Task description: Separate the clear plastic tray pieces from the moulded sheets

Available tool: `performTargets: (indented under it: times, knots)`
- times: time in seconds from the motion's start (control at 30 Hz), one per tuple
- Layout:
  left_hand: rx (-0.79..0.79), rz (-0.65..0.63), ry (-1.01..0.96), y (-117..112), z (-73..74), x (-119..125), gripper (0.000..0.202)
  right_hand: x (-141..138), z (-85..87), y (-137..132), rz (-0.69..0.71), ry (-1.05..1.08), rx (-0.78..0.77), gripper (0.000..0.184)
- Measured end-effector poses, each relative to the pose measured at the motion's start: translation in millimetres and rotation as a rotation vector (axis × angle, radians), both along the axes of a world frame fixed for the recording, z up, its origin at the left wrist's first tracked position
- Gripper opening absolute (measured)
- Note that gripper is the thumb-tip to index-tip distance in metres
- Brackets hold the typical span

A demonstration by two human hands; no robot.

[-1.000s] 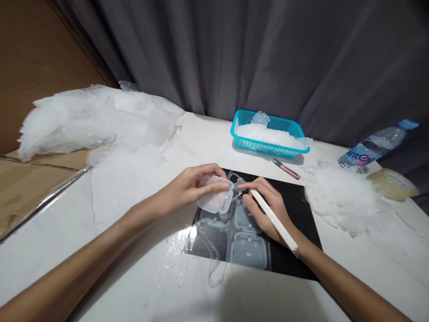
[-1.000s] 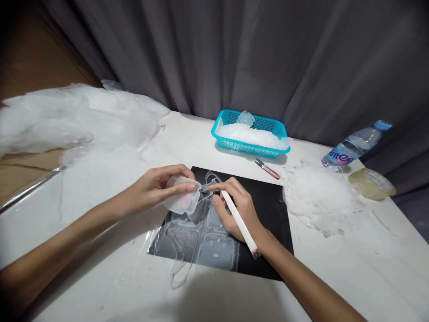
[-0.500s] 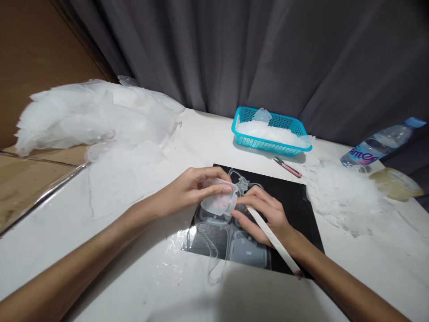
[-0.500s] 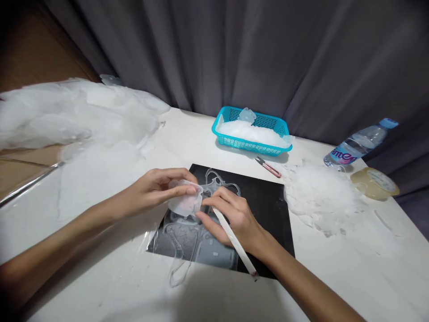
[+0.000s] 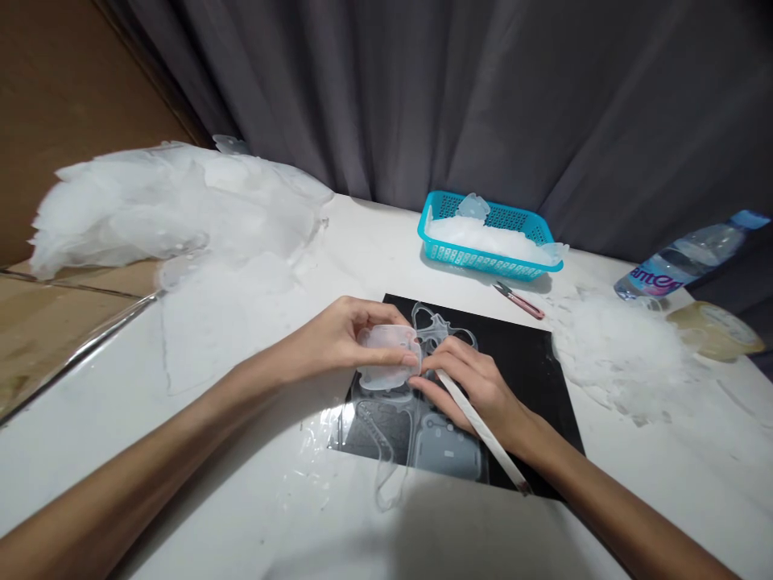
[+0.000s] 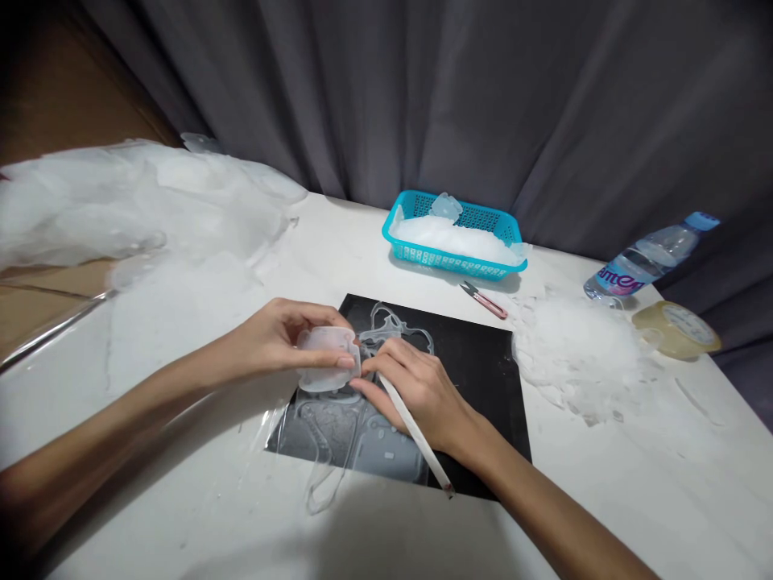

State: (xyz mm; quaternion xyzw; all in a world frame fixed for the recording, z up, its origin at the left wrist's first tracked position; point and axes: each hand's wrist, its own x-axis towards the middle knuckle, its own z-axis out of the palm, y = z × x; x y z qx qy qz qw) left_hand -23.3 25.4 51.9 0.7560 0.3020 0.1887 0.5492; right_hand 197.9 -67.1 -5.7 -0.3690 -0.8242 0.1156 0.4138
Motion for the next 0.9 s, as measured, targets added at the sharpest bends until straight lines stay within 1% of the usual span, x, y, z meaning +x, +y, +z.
performTargets:
  times: [0.2,0.33,0.47,0.53,0.63,0.73,0.77,0.8,0.9]
  knots:
    - [-0.011,-0.104,0.141,2,0.5,-4,0.027,1,1.9,0,0.018,0.002,-0.07,0.01]
    - [0.026,-0.156,0.15,4,1.0,-6,0.027,1,1.9,0,0.001,0.013,-0.085,0.011]
    - [0.057,-0.168,0.147,5,2.7,-6,0.03,1,0.2,1,-0.073,0.016,-0.082,0.01]
    - [0.061,-0.161,0.16,4,2.2,-5,0.031,1,-0.4,1,-0.088,0.005,-0.082,0.01]
    - [0.018,-0.146,0.155,1,-2.2,-1,0.031,1,-1.2,2,-0.096,-0.01,-0.078,0.009]
    - [-0.021,-0.172,0.124,1,-8.3,2,0.03,0,-1.7,2,-0.118,-0.046,-0.072,0.008]
    - [-0.017,-0.165,0.114,1,-9.5,2,0.029,0,-1.7,2,-0.131,-0.064,-0.067,0.008]
    - [-0.002,-0.133,0.1,3,-9.8,1,0.028,0,-1.6,2,-0.145,-0.081,-0.062,0.009]
    - [0.019,0.031,0.05,9,-5.6,-4,0.027,-1,-1.1,2,-0.177,-0.101,-0.081,0.011]
